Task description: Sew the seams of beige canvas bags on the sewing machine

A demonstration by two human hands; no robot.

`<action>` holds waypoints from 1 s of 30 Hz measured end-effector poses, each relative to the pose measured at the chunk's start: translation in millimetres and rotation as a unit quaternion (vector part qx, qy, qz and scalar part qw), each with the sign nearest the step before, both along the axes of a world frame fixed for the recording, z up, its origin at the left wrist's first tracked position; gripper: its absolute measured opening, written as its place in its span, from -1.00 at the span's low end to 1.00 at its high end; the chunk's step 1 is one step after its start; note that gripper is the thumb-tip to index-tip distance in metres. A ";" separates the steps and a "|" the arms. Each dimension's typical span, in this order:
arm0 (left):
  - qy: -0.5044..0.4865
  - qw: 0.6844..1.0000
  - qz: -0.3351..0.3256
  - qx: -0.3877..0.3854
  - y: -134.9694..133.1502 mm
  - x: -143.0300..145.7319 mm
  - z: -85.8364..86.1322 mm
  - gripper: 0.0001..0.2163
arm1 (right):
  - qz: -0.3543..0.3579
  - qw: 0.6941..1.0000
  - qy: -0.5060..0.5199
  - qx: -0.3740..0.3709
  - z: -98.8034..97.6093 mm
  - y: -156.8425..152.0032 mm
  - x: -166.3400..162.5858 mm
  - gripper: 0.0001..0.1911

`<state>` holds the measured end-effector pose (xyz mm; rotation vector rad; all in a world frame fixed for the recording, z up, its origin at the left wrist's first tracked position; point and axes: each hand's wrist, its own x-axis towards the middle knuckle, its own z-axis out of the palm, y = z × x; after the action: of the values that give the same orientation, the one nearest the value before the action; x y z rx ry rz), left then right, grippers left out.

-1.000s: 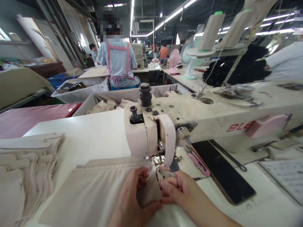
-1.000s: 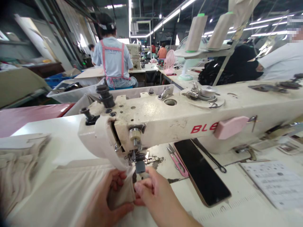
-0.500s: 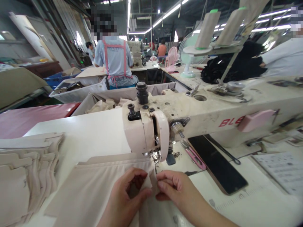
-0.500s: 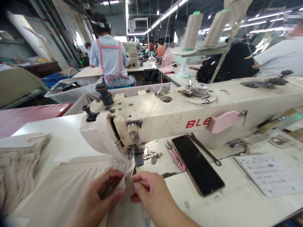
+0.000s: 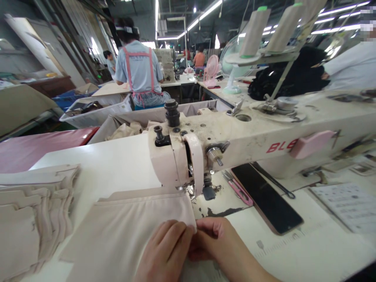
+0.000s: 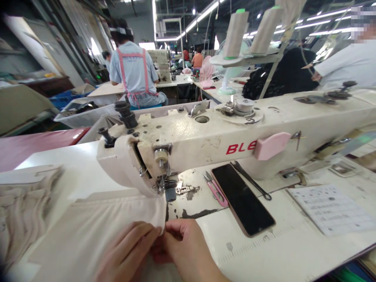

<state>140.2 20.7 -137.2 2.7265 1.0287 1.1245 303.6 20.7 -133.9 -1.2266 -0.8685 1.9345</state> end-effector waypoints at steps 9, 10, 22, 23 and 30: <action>0.021 0.999 -0.032 0.018 -1.3 1.0 5.9 -0.75 | -0.017 0.998 0.065 -0.011 -0.5 -9.3 1.1 -0.70; 0.030 0.999 -0.032 0.016 -1.4 0.4 6.0 -0.73 | -0.017 0.997 0.068 -0.009 0.0 -9.6 1.0 -0.71; 0.062 0.997 -0.037 0.041 -3.8 -3.2 2.7 -0.76 | -0.008 0.998 0.053 0.019 2.4 -9.7 5.4 -0.71; 0.057 0.997 -0.037 0.042 -3.3 -2.2 3.0 -0.76 | -0.008 0.998 0.061 0.015 2.7 -9.7 5.9 -0.75; 0.041 0.998 -0.009 0.041 -3.0 0.8 0.6 -0.81 | -0.039 0.974 0.213 -0.070 15.9 -9.7 2.0 -0.87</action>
<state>141.0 17.8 -136.7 2.8617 0.9877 1.0854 305.6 11.0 -118.0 -0.8539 -0.4620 2.1130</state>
